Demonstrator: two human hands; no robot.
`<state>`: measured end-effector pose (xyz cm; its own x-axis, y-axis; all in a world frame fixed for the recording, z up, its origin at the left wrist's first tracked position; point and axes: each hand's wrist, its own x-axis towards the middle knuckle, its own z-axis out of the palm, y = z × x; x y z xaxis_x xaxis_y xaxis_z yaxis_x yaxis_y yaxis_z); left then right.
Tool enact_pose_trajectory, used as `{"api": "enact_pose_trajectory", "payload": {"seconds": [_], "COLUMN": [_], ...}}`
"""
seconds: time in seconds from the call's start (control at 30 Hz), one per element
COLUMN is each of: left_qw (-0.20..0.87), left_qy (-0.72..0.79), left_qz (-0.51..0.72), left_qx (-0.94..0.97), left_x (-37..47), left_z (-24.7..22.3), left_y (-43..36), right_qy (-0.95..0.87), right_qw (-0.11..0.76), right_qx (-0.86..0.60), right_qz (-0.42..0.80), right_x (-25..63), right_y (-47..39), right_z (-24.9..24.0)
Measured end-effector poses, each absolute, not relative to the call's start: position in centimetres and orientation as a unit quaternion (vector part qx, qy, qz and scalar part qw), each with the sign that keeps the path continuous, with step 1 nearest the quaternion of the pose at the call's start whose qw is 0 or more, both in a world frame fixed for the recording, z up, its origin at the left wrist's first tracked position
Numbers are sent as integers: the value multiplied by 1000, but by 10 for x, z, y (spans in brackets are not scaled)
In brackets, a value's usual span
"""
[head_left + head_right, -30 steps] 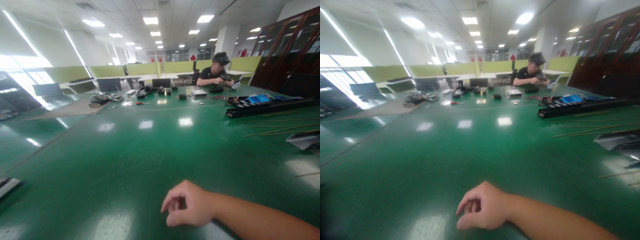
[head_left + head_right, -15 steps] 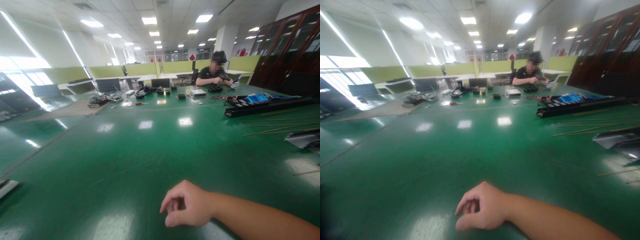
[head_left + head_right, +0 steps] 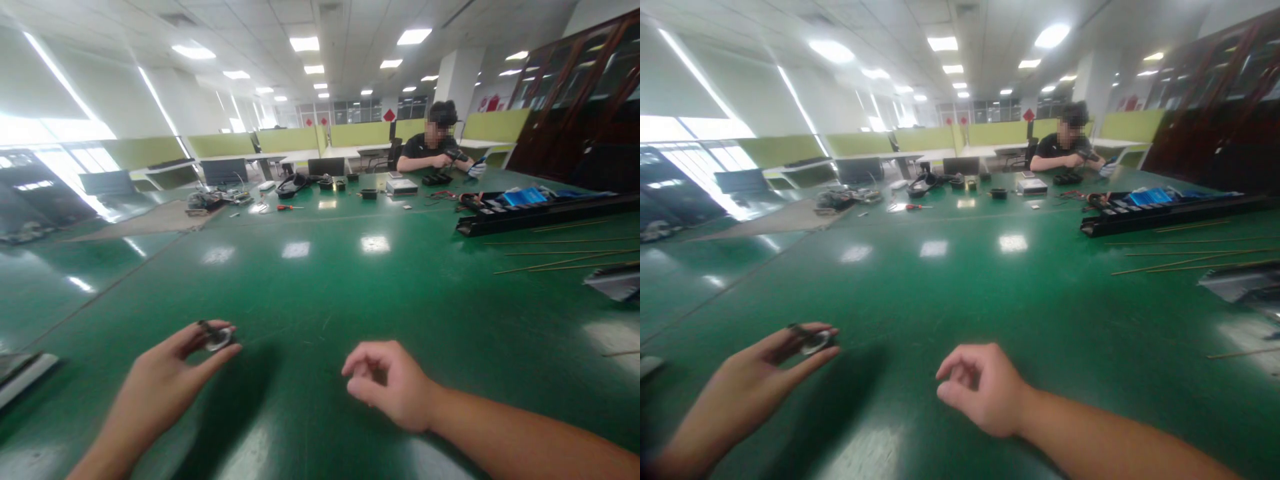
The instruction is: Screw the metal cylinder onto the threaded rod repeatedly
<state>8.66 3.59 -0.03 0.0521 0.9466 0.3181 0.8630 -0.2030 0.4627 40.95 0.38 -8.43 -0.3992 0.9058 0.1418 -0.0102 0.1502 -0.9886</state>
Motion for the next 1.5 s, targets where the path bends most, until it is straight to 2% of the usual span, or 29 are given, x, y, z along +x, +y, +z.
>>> {"api": "enact_pose_trajectory", "payload": {"seconds": [0.13, 0.27, 0.4, 0.57, 0.83, 1.17, 1.5], "left_qw": [154, 189, 216, 219, 173, 217, 187], "left_qy": [532, 479, 440, 409, 323, 351, 323], "left_qz": [241, 242, 227, 235, 233, 235, 245], "left_qx": [797, 822, 842, 854, 901, 880, 895], "left_x": [157, 195, 183, 170, 177, 186, 188], "left_z": [-15, -35, -51, -56, -62, -63, -63], "left_y": [59, 54, 47, 47, 42, 30, 30], "right_qy": [-570, -595, -653, -680, -686, -698, -715], "right_qw": [475, 432, 368, 340, 334, 328, 321], "right_qx": [-430, -459, -460, -472, -471, -467, -458], "right_qz": [515, 498, 476, 447, 442, 433, 420], "right_x": [413, 412, 412, 413, 412, 411, 410], "right_y": [14, 16, 12, 9, 8, 8, 8], "right_z": [-84, -86, -88, -88, -91, -89, -84]}}
